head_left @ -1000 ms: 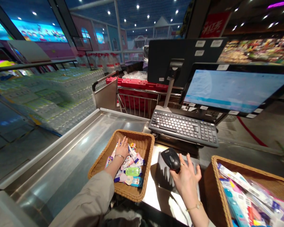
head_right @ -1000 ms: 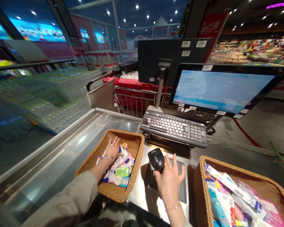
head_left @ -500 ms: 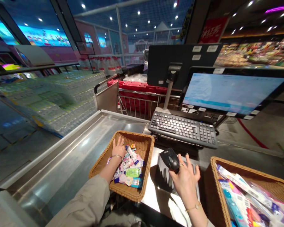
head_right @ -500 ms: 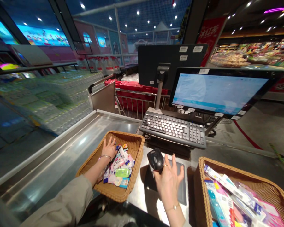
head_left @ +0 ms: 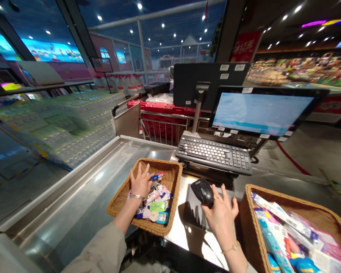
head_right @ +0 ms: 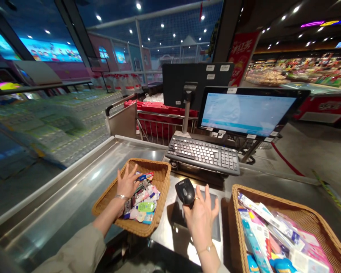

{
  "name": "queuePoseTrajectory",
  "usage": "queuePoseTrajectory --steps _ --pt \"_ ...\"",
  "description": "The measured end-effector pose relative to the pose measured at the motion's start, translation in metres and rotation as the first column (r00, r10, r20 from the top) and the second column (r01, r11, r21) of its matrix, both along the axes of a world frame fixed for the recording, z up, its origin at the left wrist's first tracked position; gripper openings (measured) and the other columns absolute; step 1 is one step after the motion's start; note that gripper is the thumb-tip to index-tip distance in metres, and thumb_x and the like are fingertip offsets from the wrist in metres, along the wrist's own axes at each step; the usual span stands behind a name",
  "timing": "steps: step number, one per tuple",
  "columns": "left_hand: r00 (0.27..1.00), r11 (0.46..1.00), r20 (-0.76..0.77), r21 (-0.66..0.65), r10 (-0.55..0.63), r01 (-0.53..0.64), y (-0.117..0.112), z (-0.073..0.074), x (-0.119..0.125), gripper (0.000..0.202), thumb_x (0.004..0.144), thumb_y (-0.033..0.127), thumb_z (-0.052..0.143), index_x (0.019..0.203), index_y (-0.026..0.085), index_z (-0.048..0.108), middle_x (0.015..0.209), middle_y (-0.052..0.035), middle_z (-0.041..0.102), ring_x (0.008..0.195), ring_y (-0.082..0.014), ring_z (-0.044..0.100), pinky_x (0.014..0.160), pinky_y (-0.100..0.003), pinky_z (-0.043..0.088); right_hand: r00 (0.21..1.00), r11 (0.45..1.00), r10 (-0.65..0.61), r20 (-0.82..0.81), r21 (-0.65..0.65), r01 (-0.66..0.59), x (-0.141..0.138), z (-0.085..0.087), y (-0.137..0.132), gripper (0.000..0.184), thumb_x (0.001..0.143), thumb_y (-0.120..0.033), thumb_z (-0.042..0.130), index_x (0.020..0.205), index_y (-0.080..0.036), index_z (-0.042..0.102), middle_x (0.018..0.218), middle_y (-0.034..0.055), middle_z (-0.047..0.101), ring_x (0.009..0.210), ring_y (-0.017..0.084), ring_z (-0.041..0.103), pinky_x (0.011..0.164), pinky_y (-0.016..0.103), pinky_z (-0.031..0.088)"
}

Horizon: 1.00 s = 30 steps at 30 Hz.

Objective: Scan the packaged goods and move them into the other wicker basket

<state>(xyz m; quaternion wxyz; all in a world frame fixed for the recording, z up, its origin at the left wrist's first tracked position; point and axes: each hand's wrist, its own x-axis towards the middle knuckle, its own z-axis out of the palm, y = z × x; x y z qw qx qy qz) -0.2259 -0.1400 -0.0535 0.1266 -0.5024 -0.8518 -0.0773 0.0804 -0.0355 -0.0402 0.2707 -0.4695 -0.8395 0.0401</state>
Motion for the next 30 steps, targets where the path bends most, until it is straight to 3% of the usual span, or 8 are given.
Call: queuePoseTrajectory --steps 6,13,30 --pt "0.997 0.985 0.027 0.161 -0.066 0.061 0.001 0.018 0.02 0.037 0.086 0.026 0.053 0.119 0.039 0.063 0.152 0.0034 0.034 0.146 -0.0346 0.009 0.11 -0.072 0.0 1.0 0.999 -0.005 -0.018 0.037 0.006 0.008 0.003 -0.005 0.027 0.079 -0.029 0.049 0.1 -0.019 0.063 0.131 0.009 0.059 0.138 0.03 0.029 0.109 0.058 0.011" --pt "0.99 0.954 0.035 0.273 -0.135 0.121 0.018 0.039 0.045 0.039 0.086 0.022 0.055 0.119 0.042 0.063 0.15 0.0047 0.037 0.146 -0.0324 0.005 0.111 -0.07 0.002 0.999 0.998 -0.036 -0.038 0.055 0.038 0.013 0.013 -0.01 0.027 0.077 -0.025 0.052 0.101 -0.02 0.063 0.132 0.0081 0.058 0.138 0.031 0.03 0.109 0.059 0.011" --pt "0.949 0.902 0.084 0.346 -0.305 0.259 0.051 0.035 0.087 0.045 0.084 0.016 0.055 0.12 0.042 0.062 0.153 0.0049 0.033 0.146 -0.0315 0.002 0.11 -0.071 0.004 0.997 0.993 -0.076 -0.028 0.094 0.079 0.027 0.027 -0.02 0.028 0.074 -0.021 0.052 0.099 -0.022 0.065 0.133 0.0058 0.058 0.138 0.03 0.03 0.108 0.058 0.013"
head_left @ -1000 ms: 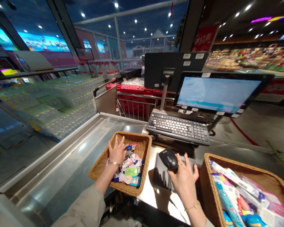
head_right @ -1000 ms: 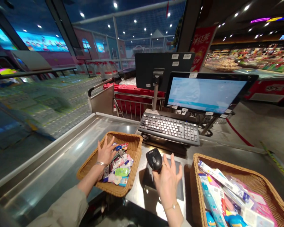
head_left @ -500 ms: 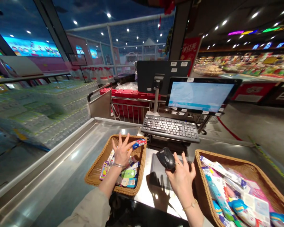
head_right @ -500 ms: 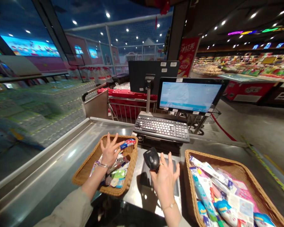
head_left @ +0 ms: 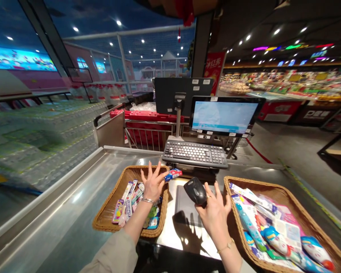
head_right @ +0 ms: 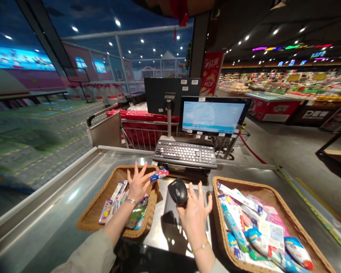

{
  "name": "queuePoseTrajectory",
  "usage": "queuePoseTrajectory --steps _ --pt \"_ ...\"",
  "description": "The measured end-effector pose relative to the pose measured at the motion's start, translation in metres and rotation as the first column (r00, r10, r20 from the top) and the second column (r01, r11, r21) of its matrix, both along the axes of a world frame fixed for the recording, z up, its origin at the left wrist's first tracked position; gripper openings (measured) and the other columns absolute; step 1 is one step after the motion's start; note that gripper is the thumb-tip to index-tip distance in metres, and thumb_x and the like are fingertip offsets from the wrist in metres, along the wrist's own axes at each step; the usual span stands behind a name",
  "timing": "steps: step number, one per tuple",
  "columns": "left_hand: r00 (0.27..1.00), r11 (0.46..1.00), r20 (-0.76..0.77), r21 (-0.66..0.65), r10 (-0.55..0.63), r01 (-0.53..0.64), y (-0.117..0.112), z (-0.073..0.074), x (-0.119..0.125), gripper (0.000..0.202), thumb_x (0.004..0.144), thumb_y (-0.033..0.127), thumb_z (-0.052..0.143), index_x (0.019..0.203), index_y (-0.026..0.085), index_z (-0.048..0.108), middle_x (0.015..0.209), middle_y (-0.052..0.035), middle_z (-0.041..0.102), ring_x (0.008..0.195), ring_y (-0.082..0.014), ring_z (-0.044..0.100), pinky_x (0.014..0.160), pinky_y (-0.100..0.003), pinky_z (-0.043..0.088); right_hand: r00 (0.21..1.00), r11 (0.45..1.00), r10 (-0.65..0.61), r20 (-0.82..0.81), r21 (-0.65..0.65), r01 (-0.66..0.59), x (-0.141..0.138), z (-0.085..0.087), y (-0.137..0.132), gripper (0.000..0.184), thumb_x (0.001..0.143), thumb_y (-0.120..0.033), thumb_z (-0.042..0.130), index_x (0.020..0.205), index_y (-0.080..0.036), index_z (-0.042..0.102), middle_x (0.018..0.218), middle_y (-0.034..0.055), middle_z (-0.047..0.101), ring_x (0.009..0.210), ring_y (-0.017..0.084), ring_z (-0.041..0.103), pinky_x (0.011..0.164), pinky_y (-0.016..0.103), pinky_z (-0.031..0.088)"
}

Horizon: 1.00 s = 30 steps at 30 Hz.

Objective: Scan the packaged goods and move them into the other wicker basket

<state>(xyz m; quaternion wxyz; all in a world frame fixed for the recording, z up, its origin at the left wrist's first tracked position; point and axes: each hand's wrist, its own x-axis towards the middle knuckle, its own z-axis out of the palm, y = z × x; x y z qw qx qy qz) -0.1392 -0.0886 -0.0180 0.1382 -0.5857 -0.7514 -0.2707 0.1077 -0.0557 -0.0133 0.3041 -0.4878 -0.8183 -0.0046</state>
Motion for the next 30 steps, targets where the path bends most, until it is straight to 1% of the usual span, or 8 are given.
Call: queuePoseTrajectory --steps 5,9,11,14,19,26,30 --pt "0.999 0.999 0.01 0.01 -0.038 0.037 0.005 -0.004 0.007 0.045 0.083 0.015 0.056 0.118 0.042 0.063 0.154 0.0051 0.03 0.146 -0.0307 0.0 0.111 -0.07 0.003 1.0 1.0 0.012 0.011 0.008 -0.013 0.005 -0.006 0.004 0.028 0.073 -0.023 0.052 0.098 -0.023 0.065 0.133 0.0055 0.058 0.138 0.031 0.029 0.108 0.061 0.009" --pt "0.999 0.999 0.006 0.026 -0.045 0.045 0.007 -0.005 0.012 0.043 0.083 0.017 0.056 0.117 0.042 0.063 0.154 0.0047 0.03 0.146 -0.0304 -0.001 0.111 -0.069 0.001 0.999 0.999 0.036 0.014 0.025 -0.036 0.009 -0.014 0.009 0.031 0.071 -0.025 0.053 0.1 -0.023 0.064 0.132 0.0062 0.059 0.138 0.031 0.03 0.107 0.061 0.009" --pt "0.999 0.999 0.001 0.028 -0.046 0.046 0.007 -0.005 0.013 0.042 0.084 0.018 0.056 0.117 0.042 0.063 0.154 0.0045 0.03 0.146 -0.0306 0.0 0.111 -0.069 0.002 0.999 0.999 0.038 0.009 0.026 -0.039 0.009 -0.015 0.008 0.032 0.071 -0.025 0.052 0.101 -0.023 0.064 0.132 0.0067 0.059 0.138 0.03 0.03 0.107 0.061 0.009" --pt "0.999 0.999 0.0 0.026 -0.046 0.046 0.007 -0.004 0.015 0.042 0.084 0.018 0.057 0.117 0.042 0.063 0.153 0.004 0.03 0.146 -0.0312 0.001 0.111 -0.069 0.003 0.999 0.999 0.045 -0.005 0.005 -0.044 0.009 -0.009 0.004 0.032 0.071 -0.024 0.052 0.1 -0.023 0.064 0.132 0.0068 0.058 0.139 0.03 0.028 0.108 0.062 0.008" --pt "0.999 0.998 0.019 0.022 -0.051 0.051 0.006 -0.003 0.017 0.041 0.085 0.018 0.056 0.117 0.041 0.063 0.153 0.0028 0.032 0.146 -0.031 0.001 0.111 -0.069 0.003 0.998 0.998 0.042 -0.049 -0.038 -0.044 0.008 0.003 -0.005 0.026 0.072 -0.022 0.052 0.094 -0.023 0.065 0.13 0.0053 0.06 0.14 0.029 0.028 0.109 0.06 0.009" --pt "0.999 0.999 0.011 0.007 -0.047 0.047 0.004 -0.001 0.021 0.042 0.084 0.017 0.055 0.118 0.041 0.063 0.152 0.0029 0.033 0.146 -0.0314 0.003 0.11 -0.07 0.005 0.994 0.993 0.076 -0.082 -0.08 -0.083 0.009 0.006 -0.006 0.025 0.069 -0.02 0.053 0.091 -0.022 0.066 0.128 0.0051 0.062 0.139 0.031 0.03 0.109 0.061 0.009" --pt "0.999 0.999 0.007 0.003 -0.049 0.049 0.004 0.0 0.022 0.042 0.084 0.016 0.054 0.117 0.041 0.063 0.152 0.0036 0.033 0.146 -0.0308 0.002 0.11 -0.07 0.005 0.995 0.994 0.057 -0.087 -0.092 -0.065 0.009 0.012 -0.011 0.025 0.07 -0.017 0.052 0.09 -0.023 0.065 0.128 0.0038 0.062 0.138 0.029 0.031 0.11 0.058 0.01"
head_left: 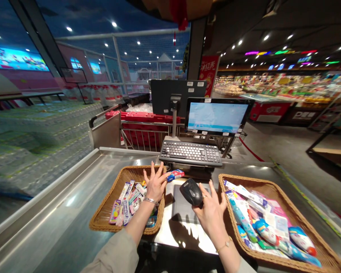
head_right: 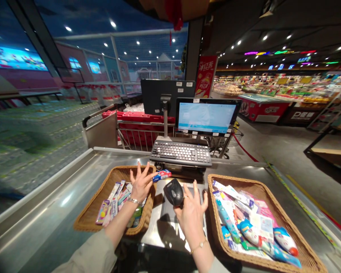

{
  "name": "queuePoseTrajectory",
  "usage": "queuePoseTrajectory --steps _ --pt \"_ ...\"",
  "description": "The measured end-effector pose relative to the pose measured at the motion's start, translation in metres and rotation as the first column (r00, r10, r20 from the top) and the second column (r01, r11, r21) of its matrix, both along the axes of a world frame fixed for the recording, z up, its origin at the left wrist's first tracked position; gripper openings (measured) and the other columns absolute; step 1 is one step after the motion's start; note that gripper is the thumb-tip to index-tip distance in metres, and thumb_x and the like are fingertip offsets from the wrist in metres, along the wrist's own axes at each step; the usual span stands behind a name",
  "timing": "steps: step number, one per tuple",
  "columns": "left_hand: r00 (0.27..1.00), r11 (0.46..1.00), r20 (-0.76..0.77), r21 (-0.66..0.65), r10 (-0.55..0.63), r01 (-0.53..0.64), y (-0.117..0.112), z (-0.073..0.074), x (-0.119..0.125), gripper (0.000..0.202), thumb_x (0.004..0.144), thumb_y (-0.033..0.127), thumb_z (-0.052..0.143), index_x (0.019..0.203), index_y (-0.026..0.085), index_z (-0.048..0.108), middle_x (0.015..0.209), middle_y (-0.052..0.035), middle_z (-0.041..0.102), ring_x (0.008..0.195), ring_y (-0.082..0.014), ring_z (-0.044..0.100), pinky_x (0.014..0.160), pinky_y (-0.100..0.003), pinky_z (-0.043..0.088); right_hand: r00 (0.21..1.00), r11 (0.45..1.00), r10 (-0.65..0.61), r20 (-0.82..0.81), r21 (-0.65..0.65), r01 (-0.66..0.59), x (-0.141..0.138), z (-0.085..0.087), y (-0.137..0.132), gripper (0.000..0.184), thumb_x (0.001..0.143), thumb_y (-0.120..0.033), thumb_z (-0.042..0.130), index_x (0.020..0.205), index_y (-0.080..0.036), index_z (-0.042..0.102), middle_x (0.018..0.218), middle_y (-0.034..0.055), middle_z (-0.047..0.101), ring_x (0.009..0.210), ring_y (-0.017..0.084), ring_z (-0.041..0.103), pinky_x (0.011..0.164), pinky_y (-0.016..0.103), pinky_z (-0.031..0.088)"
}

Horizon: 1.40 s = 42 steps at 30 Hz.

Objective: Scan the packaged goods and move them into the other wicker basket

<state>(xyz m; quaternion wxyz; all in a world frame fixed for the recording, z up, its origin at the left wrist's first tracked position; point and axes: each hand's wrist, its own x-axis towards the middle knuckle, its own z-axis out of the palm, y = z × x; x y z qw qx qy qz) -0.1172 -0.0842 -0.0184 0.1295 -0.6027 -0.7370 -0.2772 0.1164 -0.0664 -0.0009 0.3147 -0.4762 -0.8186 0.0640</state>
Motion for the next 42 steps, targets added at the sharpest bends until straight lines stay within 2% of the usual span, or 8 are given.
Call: queuePoseTrajectory --steps 22,25,30,36,42 --pt "1.0 1.0 0.002 0.013 0.002 -0.002 0.005 -0.005 0.0 0.041 0.086 0.018 0.054 0.118 0.042 0.063 0.152 0.0036 0.034 0.146 -0.0304 0.001 0.111 -0.07 0.003 1.0 1.0 0.028 -0.008 0.002 -0.028 0.003 0.0 -0.002 0.027 0.07 -0.015 0.05 0.092 -0.022 0.064 0.127 0.0061 0.062 0.138 0.03 0.033 0.108 0.06 0.01" --pt "1.0 1.0 -0.003 0.009 -0.001 0.001 0.006 -0.005 0.001 0.041 0.086 0.017 0.053 0.119 0.042 0.062 0.152 0.0035 0.034 0.146 -0.0301 0.0 0.11 -0.071 0.003 1.0 1.0 0.017 0.005 0.0 -0.017 0.003 0.001 -0.002 0.03 0.07 -0.015 0.05 0.096 -0.023 0.064 0.128 0.0047 0.062 0.138 0.029 0.032 0.108 0.06 0.01" --pt "1.0 1.0 -0.005 0.009 -0.009 0.009 0.011 -0.003 0.005 0.044 0.087 0.017 0.052 0.121 0.043 0.06 0.153 0.0051 0.032 0.146 -0.03 0.0 0.11 -0.071 0.004 0.999 0.999 -0.031 0.031 0.009 0.031 0.007 0.0 -0.001 0.024 0.072 -0.014 0.05 0.089 -0.023 0.064 0.132 0.0037 0.059 0.14 0.028 0.029 0.109 0.059 0.013" --pt "0.999 0.999 0.011 0.004 -0.032 0.032 0.015 0.005 0.014 0.044 0.085 0.016 0.053 0.121 0.042 0.061 0.152 0.0031 0.033 0.146 -0.0311 0.002 0.11 -0.071 0.005 0.99 0.991 -0.095 0.104 0.1 0.084 0.016 -0.01 0.005 0.037 0.072 -0.017 0.05 0.106 -0.023 0.063 0.138 0.0052 0.054 0.14 0.031 0.027 0.108 0.061 0.012" --pt "0.997 0.998 0.022 0.014 -0.069 0.069 0.023 0.011 0.027 0.043 0.086 0.018 0.053 0.121 0.042 0.061 0.152 0.0035 0.033 0.146 -0.0315 0.003 0.11 -0.071 0.003 0.976 0.98 -0.176 0.129 0.113 0.162 0.028 -0.011 0.006 0.049 0.074 -0.018 0.049 0.122 -0.024 0.056 0.141 0.0071 0.05 0.141 0.03 0.025 0.108 0.06 0.012"
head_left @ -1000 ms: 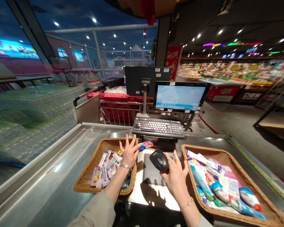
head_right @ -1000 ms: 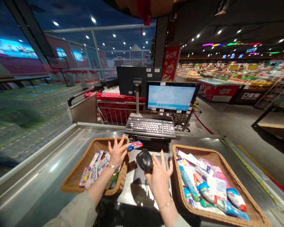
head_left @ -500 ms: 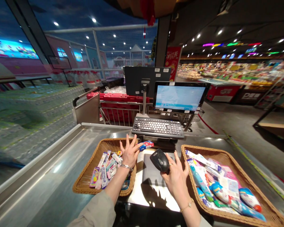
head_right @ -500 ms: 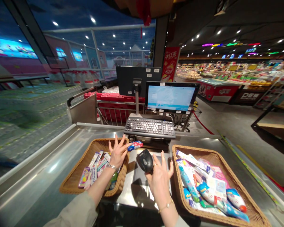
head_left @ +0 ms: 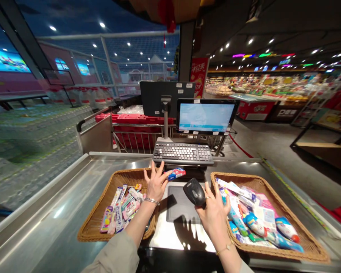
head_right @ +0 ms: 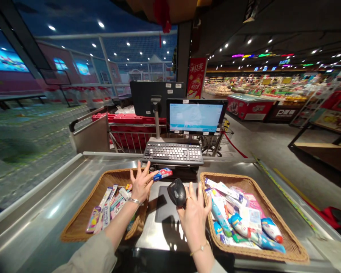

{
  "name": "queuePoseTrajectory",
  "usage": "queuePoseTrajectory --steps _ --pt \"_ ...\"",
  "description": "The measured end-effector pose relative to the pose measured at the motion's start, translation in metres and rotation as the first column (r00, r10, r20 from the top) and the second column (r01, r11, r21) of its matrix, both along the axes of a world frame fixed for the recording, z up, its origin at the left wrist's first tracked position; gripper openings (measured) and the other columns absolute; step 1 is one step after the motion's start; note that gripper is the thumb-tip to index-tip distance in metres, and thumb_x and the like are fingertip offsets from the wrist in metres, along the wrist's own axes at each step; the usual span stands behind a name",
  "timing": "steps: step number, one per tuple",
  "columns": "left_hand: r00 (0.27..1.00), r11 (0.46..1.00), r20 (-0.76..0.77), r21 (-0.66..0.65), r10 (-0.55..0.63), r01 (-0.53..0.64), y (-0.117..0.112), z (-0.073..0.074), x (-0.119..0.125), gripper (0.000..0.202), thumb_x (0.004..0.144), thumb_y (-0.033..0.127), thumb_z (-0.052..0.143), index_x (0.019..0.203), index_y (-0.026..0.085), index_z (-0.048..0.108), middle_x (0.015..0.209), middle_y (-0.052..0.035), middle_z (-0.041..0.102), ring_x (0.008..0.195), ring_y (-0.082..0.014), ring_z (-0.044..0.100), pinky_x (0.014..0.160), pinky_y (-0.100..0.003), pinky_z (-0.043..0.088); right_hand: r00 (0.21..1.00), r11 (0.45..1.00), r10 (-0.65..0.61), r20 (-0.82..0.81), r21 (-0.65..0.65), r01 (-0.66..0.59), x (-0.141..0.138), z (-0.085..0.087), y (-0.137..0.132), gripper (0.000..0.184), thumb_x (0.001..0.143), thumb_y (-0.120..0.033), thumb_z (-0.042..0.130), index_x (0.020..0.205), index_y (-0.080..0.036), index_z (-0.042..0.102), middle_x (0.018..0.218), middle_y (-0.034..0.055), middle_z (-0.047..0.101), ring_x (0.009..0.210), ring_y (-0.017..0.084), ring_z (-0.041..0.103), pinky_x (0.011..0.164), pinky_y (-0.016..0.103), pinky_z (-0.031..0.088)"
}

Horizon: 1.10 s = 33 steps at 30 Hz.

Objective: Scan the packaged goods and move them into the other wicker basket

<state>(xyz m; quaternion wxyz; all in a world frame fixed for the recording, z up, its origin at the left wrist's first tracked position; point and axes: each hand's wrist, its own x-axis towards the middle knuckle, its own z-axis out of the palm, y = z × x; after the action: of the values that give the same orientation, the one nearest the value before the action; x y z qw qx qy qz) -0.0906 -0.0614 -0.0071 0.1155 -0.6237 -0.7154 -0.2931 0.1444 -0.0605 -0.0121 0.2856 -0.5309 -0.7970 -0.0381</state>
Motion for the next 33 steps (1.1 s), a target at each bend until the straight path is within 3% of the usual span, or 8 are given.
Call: queuePoseTrajectory --steps 12,20,33 --pt "0.995 0.994 -0.036 0.044 -0.098 0.099 0.02 0.008 0.038 0.041 0.088 0.022 0.052 0.123 0.04 0.06 0.152 0.0026 0.033 0.147 -0.0301 0.001 0.111 -0.07 0.003 0.992 0.993 -0.121 -0.03 0.009 0.122 0.031 0.01 -0.007 0.05 0.078 -0.018 0.047 0.128 -0.019 0.051 0.143 0.0076 0.048 0.141 0.033 0.024 0.109 0.059 0.012" --pt "0.987 0.984 -0.046 0.083 -0.153 0.157 0.033 0.01 0.069 0.041 0.086 0.024 0.056 0.122 0.043 0.06 0.152 0.003 0.033 0.146 -0.0322 0.003 0.111 -0.069 0.003 0.975 0.976 -0.215 -0.051 0.022 0.216 0.059 -0.002 -0.002 0.047 0.078 -0.022 0.051 0.125 -0.02 0.054 0.138 0.0069 0.054 0.141 0.032 0.024 0.11 0.056 0.009" --pt "0.976 0.97 -0.065 0.112 -0.207 0.213 0.05 0.008 0.121 0.039 0.085 0.028 0.06 0.12 0.044 0.061 0.151 0.0033 0.036 0.146 -0.0338 0.008 0.11 -0.07 0.004 0.946 0.946 -0.319 -0.052 0.043 0.321 0.096 -0.008 0.006 0.041 0.082 -0.028 0.048 0.121 -0.019 0.058 0.136 0.0078 0.055 0.14 0.031 0.024 0.11 0.057 0.008"
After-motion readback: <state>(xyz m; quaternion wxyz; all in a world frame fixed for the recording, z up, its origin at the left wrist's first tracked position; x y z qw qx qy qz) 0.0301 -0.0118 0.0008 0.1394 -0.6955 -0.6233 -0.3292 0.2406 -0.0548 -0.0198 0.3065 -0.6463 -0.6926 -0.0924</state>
